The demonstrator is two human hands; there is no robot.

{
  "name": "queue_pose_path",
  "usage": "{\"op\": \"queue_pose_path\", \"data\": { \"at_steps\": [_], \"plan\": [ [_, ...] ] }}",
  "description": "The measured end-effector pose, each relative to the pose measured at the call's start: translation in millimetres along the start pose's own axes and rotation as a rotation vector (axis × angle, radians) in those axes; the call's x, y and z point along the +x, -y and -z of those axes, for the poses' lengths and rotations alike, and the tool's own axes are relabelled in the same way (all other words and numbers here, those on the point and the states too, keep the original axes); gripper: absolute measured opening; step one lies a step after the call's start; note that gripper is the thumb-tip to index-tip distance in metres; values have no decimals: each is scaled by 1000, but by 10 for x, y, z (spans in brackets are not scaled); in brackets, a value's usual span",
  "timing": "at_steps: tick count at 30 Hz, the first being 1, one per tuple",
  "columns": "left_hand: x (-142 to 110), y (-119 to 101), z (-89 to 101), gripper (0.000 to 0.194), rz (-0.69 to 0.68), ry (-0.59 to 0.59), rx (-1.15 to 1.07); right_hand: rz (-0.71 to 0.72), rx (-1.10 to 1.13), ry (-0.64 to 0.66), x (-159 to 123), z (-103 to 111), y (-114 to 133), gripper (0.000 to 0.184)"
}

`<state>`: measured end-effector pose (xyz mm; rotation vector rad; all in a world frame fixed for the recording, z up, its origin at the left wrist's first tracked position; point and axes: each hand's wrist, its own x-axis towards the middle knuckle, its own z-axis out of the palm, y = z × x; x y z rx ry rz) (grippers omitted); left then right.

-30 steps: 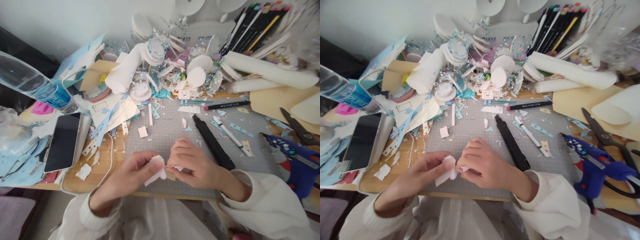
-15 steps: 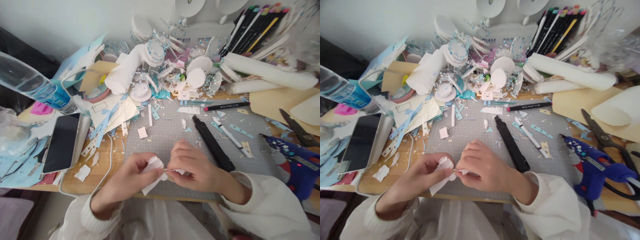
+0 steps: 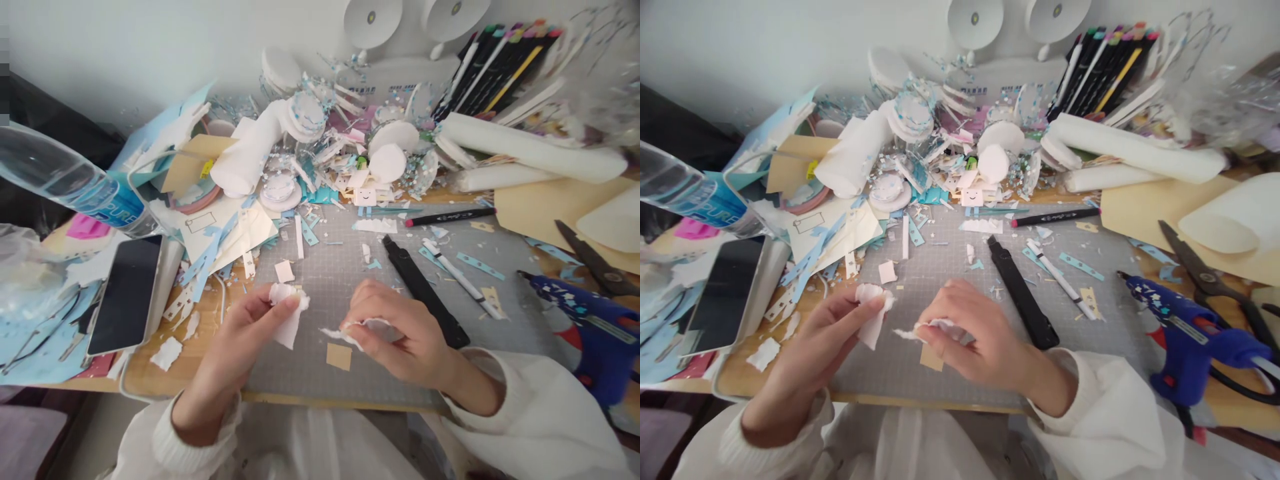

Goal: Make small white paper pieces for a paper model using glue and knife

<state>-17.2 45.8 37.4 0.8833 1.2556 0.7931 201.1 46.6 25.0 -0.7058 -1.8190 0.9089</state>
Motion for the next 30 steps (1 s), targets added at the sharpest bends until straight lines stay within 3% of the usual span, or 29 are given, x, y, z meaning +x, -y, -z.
{"op": "queue_pose_path", "data": {
  "at_steps": [5,8,11,13,18,23,30],
  "plan": [
    [252,-193,-178,34,-292,-200,228,-326,13,-187,-19,-10,8,18],
    [421,-244,-279,50,-567,-305,445,-511,98,-301,2,-9,-31,22],
    [402,-196,-300,60,-723,-345,587,-598,191,-344,30,7,-68,22],
    [282,-150,-295,50,-716,-303,558,-597,239,-327,44,12,-69,24],
    [-13,-86,-361,25,-477,5,450,-529,295,-226,52,-34,-44,23],
    [-66,-57,-360,12,-441,-25,459,-478,321,-126,49,-70,-54,23],
    [-127,-34,-236,16,-344,136,481,-460,360,-18,65,-42,5,15]
  ]
}}
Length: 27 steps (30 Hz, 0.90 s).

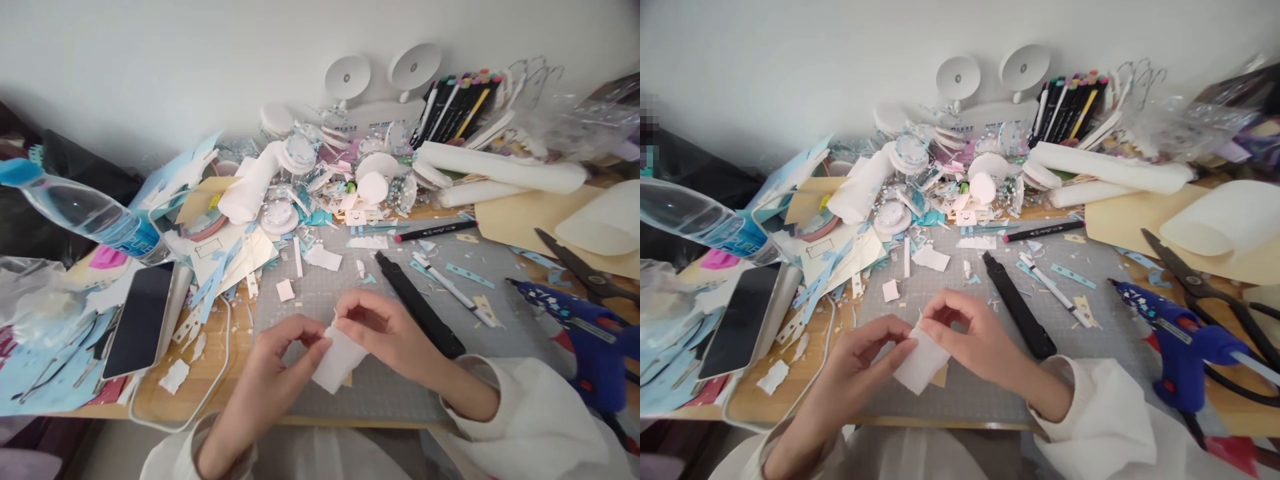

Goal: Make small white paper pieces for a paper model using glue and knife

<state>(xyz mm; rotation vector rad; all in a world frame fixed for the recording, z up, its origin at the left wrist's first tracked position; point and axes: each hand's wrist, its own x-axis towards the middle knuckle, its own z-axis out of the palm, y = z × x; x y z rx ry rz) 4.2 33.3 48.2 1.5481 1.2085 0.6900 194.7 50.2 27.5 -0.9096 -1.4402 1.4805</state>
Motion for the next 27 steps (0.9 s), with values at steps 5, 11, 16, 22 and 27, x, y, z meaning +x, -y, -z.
{"op": "queue_pose_path", "data": {
  "at_steps": [5,11,16,22,27],
  "plan": [
    [35,23,-66,19,-11,-31,10,-2,-30,-2,2,-6,-20,15],
    [35,-7,-58,18,-68,-1,74,-50,-18,10,0,-9,-20,20],
    [5,-46,-32,19,-74,1,86,-16,-38,-75,10,24,-40,23],
    [-80,35,76,20,-18,10,59,-9,-195,-224,43,145,-95,24],
    [-269,128,241,23,52,-48,61,49,-537,-153,12,164,-187,15]
  ]
}}
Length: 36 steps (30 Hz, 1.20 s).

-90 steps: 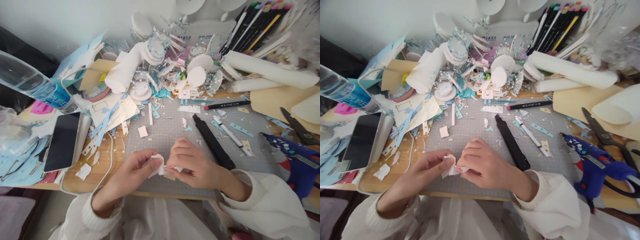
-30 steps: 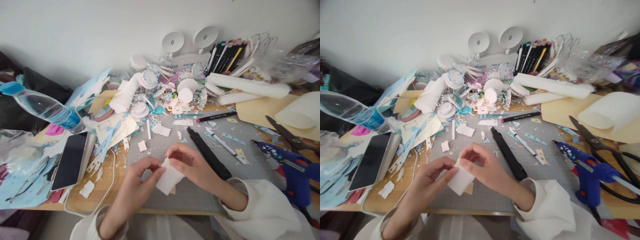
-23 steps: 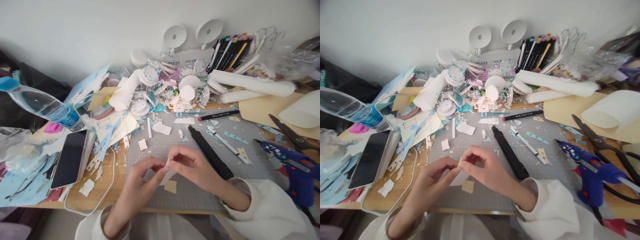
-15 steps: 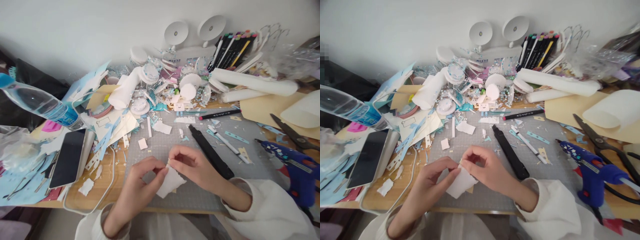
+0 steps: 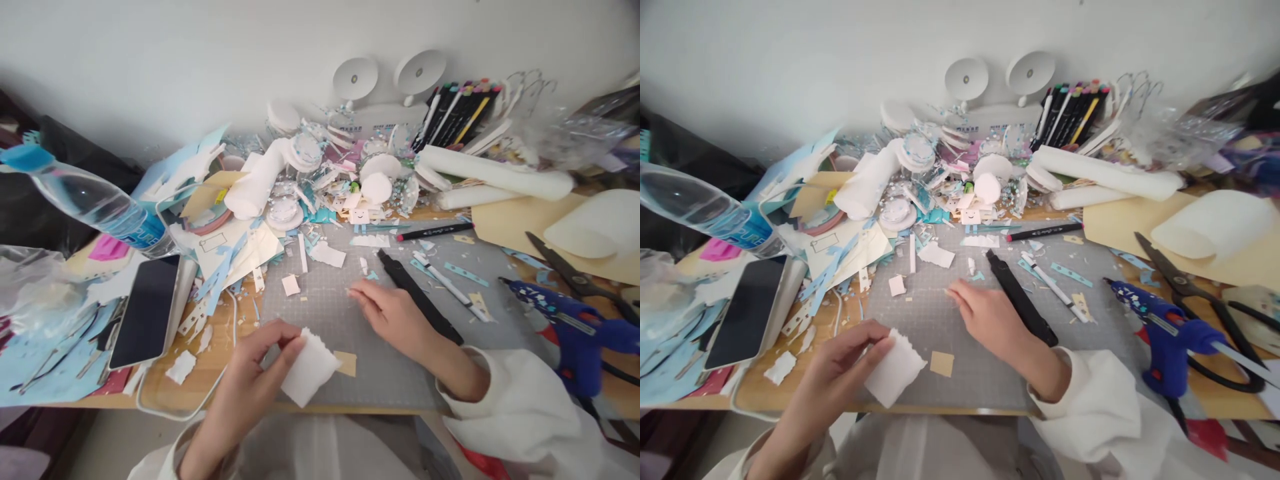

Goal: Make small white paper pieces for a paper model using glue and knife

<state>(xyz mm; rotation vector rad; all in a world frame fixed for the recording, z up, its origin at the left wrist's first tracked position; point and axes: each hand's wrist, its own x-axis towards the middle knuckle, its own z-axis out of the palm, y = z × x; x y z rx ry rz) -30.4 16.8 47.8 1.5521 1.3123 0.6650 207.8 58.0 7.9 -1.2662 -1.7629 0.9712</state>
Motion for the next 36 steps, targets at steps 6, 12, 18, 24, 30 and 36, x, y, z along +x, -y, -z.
{"op": "queue_pose_path", "data": {
  "at_steps": [6,12,18,24,30,36],
  "plan": [
    [-218,94,165,22,19,-64,68,317,-437,18,-360,33,63,46],
    [-172,184,200,17,-138,-18,163,430,-684,156,-919,-137,193,34],
    [109,151,2,19,-365,154,212,459,-607,35,-1157,-265,68,19],
    [293,91,-161,26,-545,95,450,345,-327,-43,-1199,-92,118,18],
    [-94,212,-148,27,-600,27,584,112,-139,-162,-984,-49,207,17],
    [-296,397,-310,34,-584,-37,743,-9,54,-117,-696,-291,212,9]
  ]
}}
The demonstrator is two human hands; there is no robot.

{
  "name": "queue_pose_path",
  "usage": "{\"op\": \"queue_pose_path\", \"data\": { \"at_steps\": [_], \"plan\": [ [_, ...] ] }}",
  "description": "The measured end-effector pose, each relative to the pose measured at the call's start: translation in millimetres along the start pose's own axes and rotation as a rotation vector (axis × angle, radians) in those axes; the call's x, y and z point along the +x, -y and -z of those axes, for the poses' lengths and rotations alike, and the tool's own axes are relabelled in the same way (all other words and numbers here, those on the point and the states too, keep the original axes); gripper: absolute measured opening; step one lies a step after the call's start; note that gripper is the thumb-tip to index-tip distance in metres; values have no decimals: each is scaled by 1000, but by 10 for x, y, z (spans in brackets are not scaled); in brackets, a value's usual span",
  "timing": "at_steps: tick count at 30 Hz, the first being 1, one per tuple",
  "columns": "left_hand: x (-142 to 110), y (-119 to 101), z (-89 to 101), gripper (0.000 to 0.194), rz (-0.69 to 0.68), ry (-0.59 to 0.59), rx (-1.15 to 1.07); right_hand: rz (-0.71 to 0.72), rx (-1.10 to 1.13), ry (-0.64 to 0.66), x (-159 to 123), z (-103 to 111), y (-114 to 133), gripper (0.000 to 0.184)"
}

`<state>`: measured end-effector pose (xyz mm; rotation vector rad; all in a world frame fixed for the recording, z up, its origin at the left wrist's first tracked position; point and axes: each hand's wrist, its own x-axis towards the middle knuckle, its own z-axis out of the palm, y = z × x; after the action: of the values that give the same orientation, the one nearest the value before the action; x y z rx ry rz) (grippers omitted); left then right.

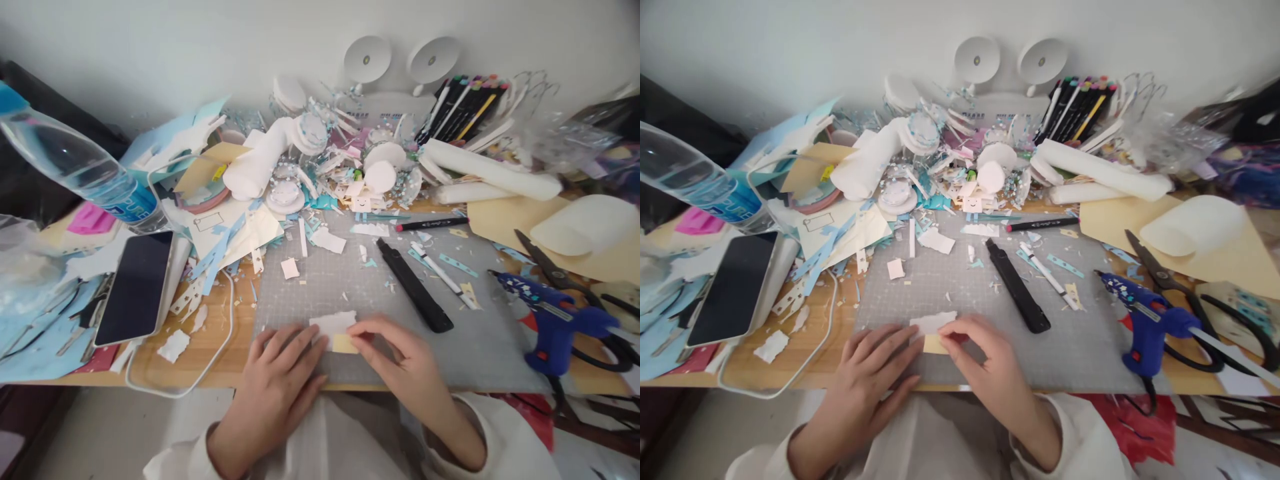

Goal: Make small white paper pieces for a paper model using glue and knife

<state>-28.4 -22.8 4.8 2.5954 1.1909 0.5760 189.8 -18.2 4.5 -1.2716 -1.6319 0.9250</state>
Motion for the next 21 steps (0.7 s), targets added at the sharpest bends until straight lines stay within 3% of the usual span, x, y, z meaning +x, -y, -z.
{"op": "queue_pose_path", "data": {
  "at_steps": [10,16,21],
  "plan": [
    [34,32,-26,33,-28,-96,-4,-66,-115,56,127,-89,-140,12],
    [61,21,-42,30,-14,-113,-8,-34,-248,22,114,-144,-123,11],
    [74,18,-65,31,3,-112,-49,-24,-197,10,138,-126,-78,11]
  ]
}}
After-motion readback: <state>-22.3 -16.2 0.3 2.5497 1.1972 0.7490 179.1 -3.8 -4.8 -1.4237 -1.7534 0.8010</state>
